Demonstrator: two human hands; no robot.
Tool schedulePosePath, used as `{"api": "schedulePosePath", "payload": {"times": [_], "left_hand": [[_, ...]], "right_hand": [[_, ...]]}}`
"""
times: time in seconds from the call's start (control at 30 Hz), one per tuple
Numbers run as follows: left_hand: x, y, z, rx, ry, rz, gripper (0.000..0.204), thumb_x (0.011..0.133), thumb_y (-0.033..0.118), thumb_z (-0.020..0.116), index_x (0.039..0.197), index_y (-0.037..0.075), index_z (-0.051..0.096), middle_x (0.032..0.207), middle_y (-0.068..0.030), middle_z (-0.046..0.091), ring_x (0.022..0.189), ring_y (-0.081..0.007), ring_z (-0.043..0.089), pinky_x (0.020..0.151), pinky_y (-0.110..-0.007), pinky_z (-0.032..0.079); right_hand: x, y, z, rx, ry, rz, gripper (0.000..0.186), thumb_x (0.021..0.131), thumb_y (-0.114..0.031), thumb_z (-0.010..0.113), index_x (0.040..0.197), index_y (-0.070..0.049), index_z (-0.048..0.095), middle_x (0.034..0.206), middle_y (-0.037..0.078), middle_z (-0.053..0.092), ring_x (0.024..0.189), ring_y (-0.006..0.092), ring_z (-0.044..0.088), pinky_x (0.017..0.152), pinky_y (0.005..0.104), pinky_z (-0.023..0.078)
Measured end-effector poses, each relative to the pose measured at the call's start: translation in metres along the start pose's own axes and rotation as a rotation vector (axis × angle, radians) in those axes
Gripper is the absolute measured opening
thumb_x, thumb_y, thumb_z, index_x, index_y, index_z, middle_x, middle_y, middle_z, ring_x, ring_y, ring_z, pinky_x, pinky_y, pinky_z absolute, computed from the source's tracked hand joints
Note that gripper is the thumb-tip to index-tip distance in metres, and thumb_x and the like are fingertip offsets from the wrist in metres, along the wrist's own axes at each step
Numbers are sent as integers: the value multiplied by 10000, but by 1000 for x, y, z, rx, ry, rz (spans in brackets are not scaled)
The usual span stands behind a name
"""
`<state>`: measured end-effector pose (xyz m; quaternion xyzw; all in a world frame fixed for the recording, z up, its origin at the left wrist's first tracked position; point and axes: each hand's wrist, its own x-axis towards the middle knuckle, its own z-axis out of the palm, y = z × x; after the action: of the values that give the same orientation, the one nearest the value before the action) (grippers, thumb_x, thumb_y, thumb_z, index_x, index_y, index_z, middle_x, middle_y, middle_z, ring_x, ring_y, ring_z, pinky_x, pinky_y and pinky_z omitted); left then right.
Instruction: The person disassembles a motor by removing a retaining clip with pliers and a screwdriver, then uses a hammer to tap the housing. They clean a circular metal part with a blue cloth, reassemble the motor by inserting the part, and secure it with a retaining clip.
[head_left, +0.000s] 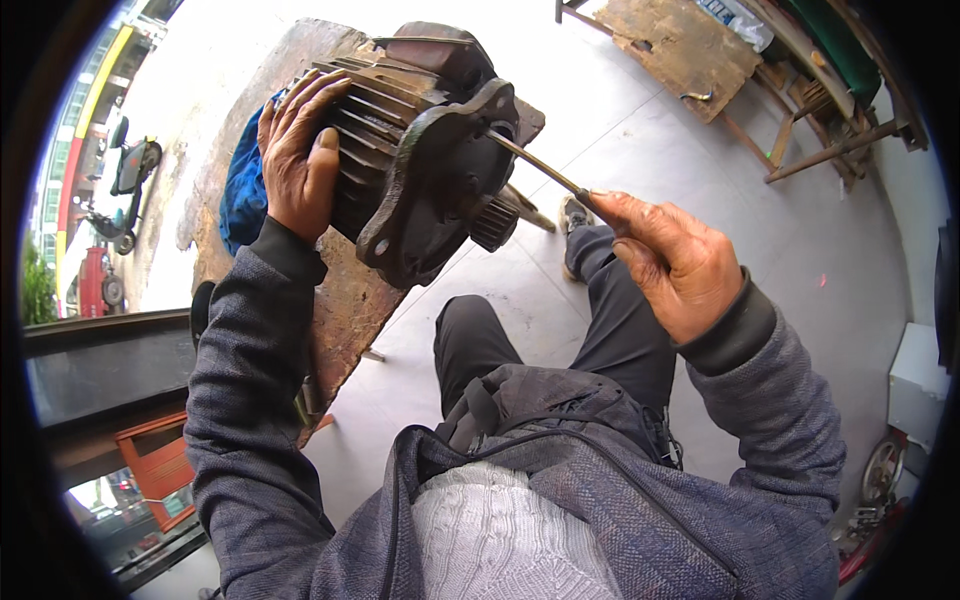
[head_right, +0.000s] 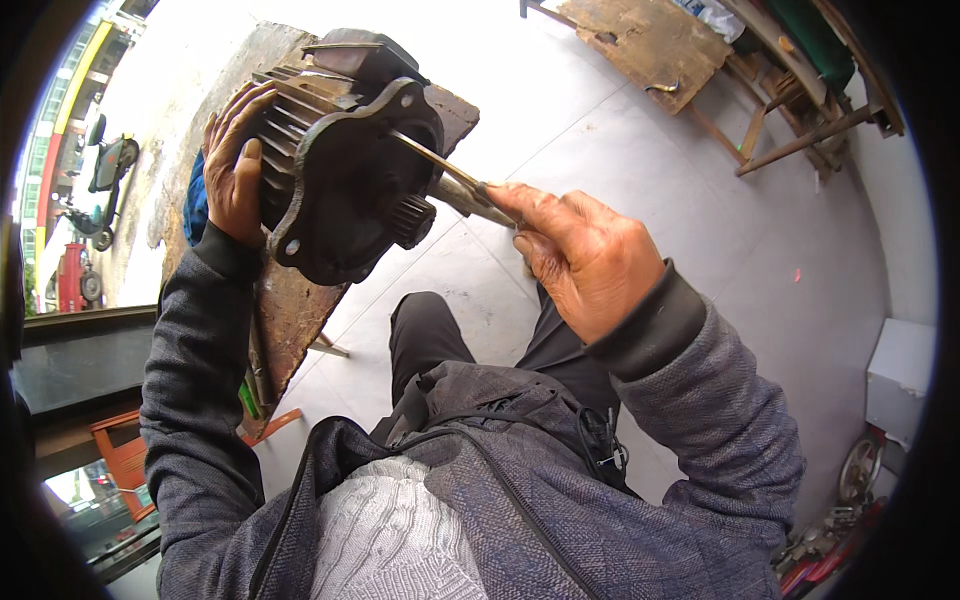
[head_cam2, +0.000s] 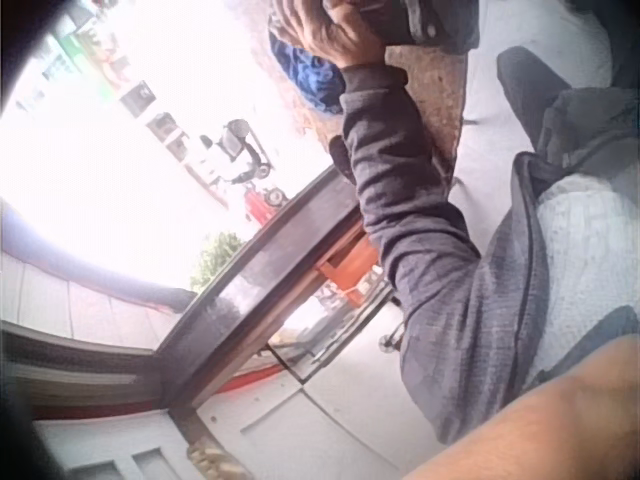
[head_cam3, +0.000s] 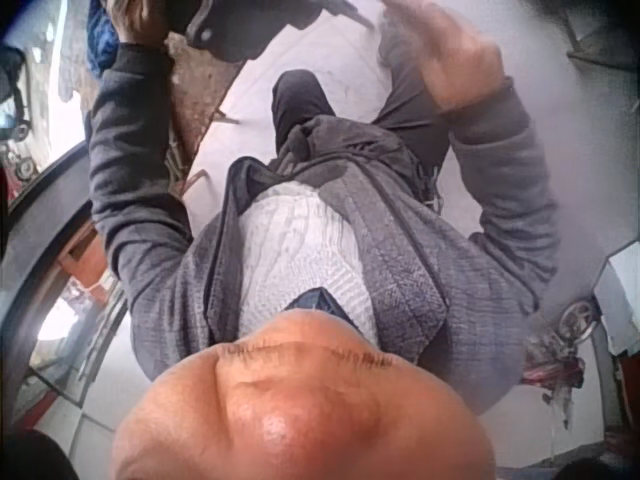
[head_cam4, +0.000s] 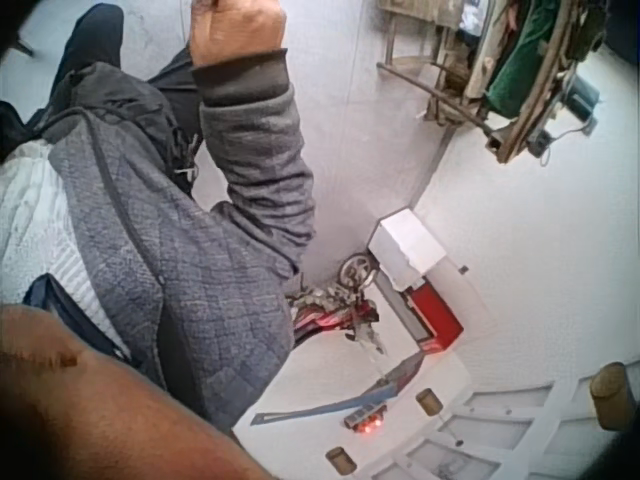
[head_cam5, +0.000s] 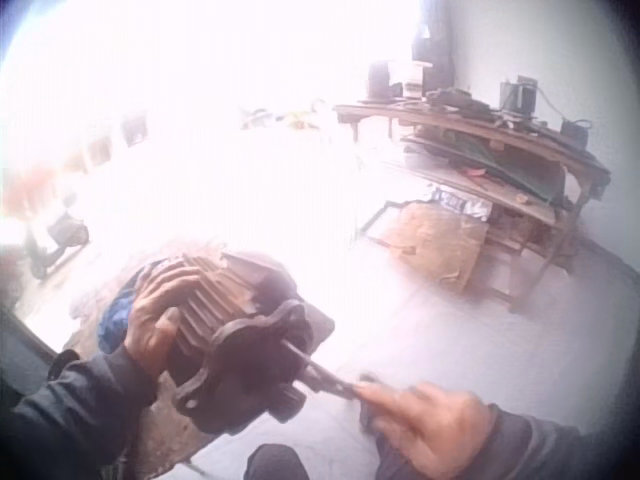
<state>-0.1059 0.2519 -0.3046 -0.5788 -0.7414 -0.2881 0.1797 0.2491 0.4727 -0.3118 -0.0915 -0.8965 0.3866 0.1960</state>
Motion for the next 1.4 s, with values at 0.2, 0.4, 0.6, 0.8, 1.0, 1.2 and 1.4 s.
{"api": "schedulePosePath", "payload": {"times": [0.2, 0.4, 0.6, 0.8, 1.0, 1.2, 1.4], "left_hand": [[2, 9, 1, -63, 10, 19, 576, 1004, 333, 389, 1369, -15, 667, 1457, -184, 646, 1439, -346, 522, 1235, -473, 289], [1, 16, 3, -94, -33, -14, 578, 1006, 340, 396, 1375, -19, 658, 1464, -188, 636, 1444, -347, 514, 1237, -472, 292], [0, 22, 0, -94, -78, -51, 580, 1009, 347, 402, 1381, -24, 649, 1472, -193, 625, 1449, -349, 506, 1238, -470, 296], [-1, 26, -1, -96, -100, -76, 583, 1012, 353, 408, 1386, -28, 641, 1479, -197, 614, 1454, -350, 498, 1240, -469, 299], [2, 28, 1, -102, -100, -88, 586, 1015, 360, 414, 1392, -33, 632, 1487, -202, 603, 1459, -352, 491, 1241, -468, 302], [0, 29, 0, -93, -85, -100, 590, 1018, 367, 420, 1397, -37, 623, 1494, -206, 592, 1464, -354, 483, 1243, -467, 305], [-7, 26, -4, -94, -59, -99, 594, 1021, 373, 427, 1403, -42, 614, 1502, -211, 581, 1469, -355, 475, 1244, -466, 308]], "right_hand": [[-21, 57, -4, 101, 224, 233, 394, 1034, -105, 679, 1422, -54, 636, 877, 70, 692, 691, 129, 636, 632, 285, 545], [-35, 146, 81, 862, 184, 788, 415, 1087, -162, 647, 1471, -31, 561, 871, 12, 595, 587, 32, 511, 479, 196, 422], [-30, 175, 128, 748, 206, 623, 382, 1058, -125, 678, 1420, -19, 616, 826, -15, 603, 619, 53, 523, 554, 229, 468], [-18, 176, 126, 838, 116, 727, 438, 1093, -145, 623, 1508, -30, 540, 930, 38, 625, 622, 41, 543, 468, 187, 453], [-18, 174, 123, 890, 150, 718, 395, 1075, -166, 660, 1435, -16, 598, 879, 7, 629, 618, 43, 538, 487, 204, 456], [-17, 181, 122, 964, 166, 723, 426, 1075, -168, 658, 1457, -3, 567, 896, 21, 638, 622, 42, 552, 476, 200, 454], [-18, 184, 124, 971, 178, 726, 461, 1076, -146, 647, 1492, 9, 519, 922, 38, 627, 620, 53, 559, 458, 211, 455]]}}
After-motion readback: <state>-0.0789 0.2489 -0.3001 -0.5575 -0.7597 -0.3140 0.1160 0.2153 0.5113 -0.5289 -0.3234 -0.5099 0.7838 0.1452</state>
